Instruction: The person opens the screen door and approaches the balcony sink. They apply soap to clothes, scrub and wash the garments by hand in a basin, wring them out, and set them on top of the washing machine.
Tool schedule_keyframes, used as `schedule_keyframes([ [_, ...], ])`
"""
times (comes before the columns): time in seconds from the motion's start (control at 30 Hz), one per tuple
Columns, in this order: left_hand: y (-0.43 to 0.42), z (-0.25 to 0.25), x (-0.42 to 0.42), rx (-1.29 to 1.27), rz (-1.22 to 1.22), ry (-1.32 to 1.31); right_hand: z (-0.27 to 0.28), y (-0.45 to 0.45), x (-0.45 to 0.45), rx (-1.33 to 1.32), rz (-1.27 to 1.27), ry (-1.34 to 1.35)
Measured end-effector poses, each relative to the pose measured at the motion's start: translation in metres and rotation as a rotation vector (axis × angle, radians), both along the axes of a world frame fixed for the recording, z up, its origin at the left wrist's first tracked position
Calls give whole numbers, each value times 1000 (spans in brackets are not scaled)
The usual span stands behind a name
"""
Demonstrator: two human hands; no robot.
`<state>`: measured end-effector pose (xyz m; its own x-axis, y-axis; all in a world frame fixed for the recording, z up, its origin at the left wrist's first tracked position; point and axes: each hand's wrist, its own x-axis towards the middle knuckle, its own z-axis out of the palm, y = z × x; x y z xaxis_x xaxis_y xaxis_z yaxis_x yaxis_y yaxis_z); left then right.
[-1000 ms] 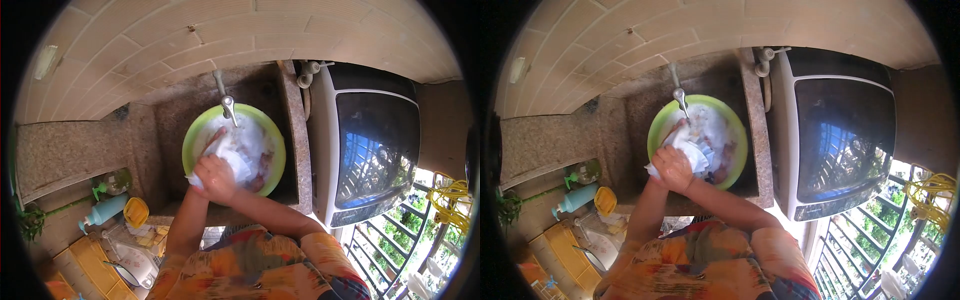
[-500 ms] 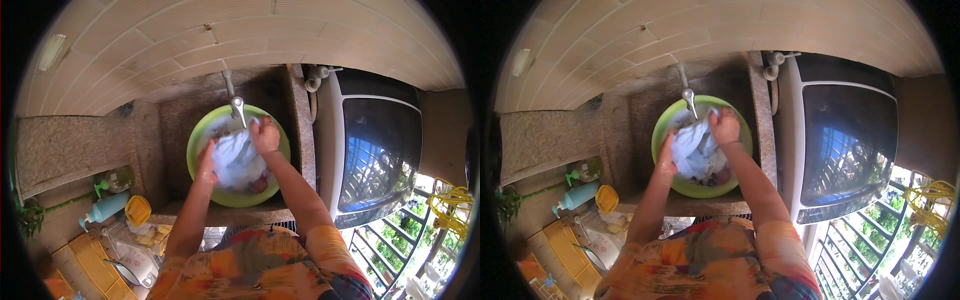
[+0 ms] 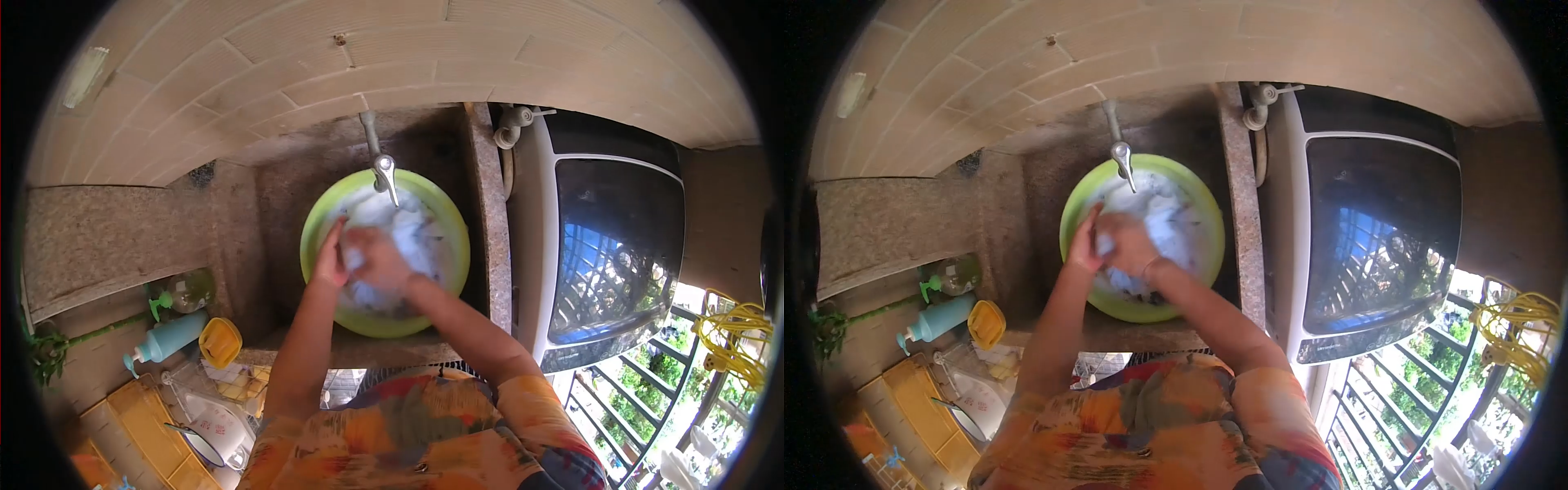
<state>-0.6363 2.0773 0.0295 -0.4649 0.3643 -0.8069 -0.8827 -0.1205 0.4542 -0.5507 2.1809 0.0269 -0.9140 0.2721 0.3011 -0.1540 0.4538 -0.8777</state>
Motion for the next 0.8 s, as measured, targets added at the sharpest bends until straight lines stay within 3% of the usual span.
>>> schedule_keyframes([
  [0.03, -31, -46, -21, 161, -135, -166, 20, -13, 3, -44, 65, 47],
  [0.07, -29, -39, -16, 261, -130, -101, 37, -24, 5, -89, 130, 101],
  [0.17, -11, 1, 9, 407, -111, 95, 78, -47, 13, 110, 1, 31],
  [0.27, 0, 19, 22, 463, -82, 235, 76, -49, 7, 197, -74, 80],
  [0.47, 2, 9, 24, 444, -107, 217, 72, -35, 2, 235, -100, 68],
  [0.57, 8, -1, 29, 451, -111, 214, 49, -31, -7, 126, -178, 174],
  [0.67, 11, -12, 31, 463, -124, 233, 34, -19, -6, -18, -291, 8],
  [0.77, 0, -14, 31, 158, -256, 277, 8, 17, -9, -382, -463, -335],
  [0.8, 3, 14, 34, -147, -249, 130, 12, 36, -3, -427, -452, -412],
])
